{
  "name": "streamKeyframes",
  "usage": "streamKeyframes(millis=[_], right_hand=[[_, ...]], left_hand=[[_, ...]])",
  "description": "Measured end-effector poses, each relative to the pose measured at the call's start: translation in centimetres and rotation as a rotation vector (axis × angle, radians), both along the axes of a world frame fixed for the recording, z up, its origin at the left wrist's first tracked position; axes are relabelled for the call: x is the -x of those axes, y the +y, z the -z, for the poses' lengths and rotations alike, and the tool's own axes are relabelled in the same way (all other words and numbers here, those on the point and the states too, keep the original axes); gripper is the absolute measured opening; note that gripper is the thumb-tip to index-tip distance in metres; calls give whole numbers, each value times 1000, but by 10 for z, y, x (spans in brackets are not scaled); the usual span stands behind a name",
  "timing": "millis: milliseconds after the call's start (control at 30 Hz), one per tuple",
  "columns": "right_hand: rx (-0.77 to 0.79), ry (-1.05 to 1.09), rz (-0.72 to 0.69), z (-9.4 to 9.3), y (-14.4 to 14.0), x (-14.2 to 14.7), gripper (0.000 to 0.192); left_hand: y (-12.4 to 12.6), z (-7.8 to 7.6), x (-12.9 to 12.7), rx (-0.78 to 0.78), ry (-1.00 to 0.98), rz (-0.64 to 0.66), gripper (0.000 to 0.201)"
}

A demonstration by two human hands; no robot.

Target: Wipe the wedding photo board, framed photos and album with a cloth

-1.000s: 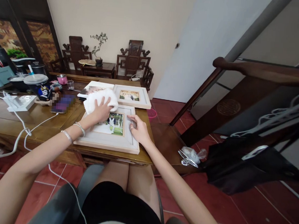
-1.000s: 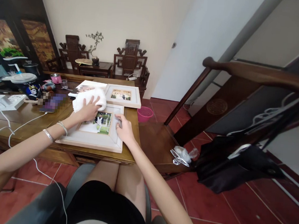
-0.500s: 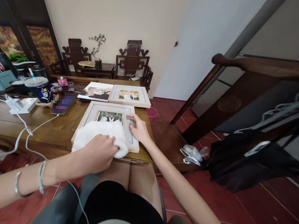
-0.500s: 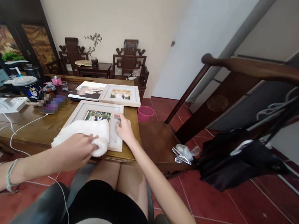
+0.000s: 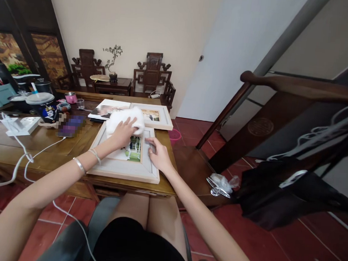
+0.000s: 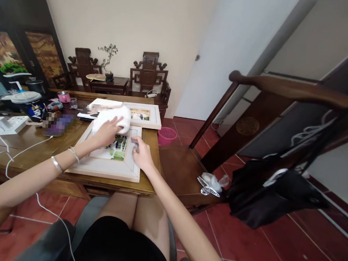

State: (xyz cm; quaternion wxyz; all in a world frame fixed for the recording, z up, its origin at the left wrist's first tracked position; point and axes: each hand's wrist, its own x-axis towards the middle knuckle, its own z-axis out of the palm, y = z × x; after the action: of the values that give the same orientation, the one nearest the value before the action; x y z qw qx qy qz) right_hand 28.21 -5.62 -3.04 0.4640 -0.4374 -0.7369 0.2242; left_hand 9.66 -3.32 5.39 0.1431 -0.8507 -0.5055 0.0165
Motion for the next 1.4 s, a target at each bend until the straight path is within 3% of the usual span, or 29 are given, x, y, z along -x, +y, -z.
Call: streamKeyframes(millis=[100, 233, 467, 533, 600, 733, 933, 1100, 1233, 1400], right_hand=[[-22, 57, 28, 2, 2, 0, 45], [-47, 140, 63, 5, 6, 1, 37], [-7, 143, 101, 6, 5, 2, 36], [4, 87, 86, 5, 4, 1, 42], [18, 45, 82, 4, 3, 0, 49], [90, 80, 109, -1, 4, -1, 53], [381, 423, 50, -11, -22, -2, 74], [757, 811, -17, -22, -77, 12, 97], [855, 936, -27, -32, -105, 26, 107], [862, 1008, 30, -42, -108, 15, 106]], left_hand=[[2, 10, -10, 147, 20, 50, 60], [-31, 12, -24, 224, 44, 95, 55], [-123, -25, -24, 329, 190, 222, 39], [-141, -35, -12, 350, 203, 192, 34], [-150, -40, 3, 359, 211, 82, 32], [-144, -34, 40, 259, 199, -123, 38], [-113, 5, 78, 88, -3, -188, 51], [-108, 24, 83, 73, -119, -169, 51], [-108, 28, 87, 41, -172, -158, 48], [-109, 29, 107, -56, -211, -88, 39]])
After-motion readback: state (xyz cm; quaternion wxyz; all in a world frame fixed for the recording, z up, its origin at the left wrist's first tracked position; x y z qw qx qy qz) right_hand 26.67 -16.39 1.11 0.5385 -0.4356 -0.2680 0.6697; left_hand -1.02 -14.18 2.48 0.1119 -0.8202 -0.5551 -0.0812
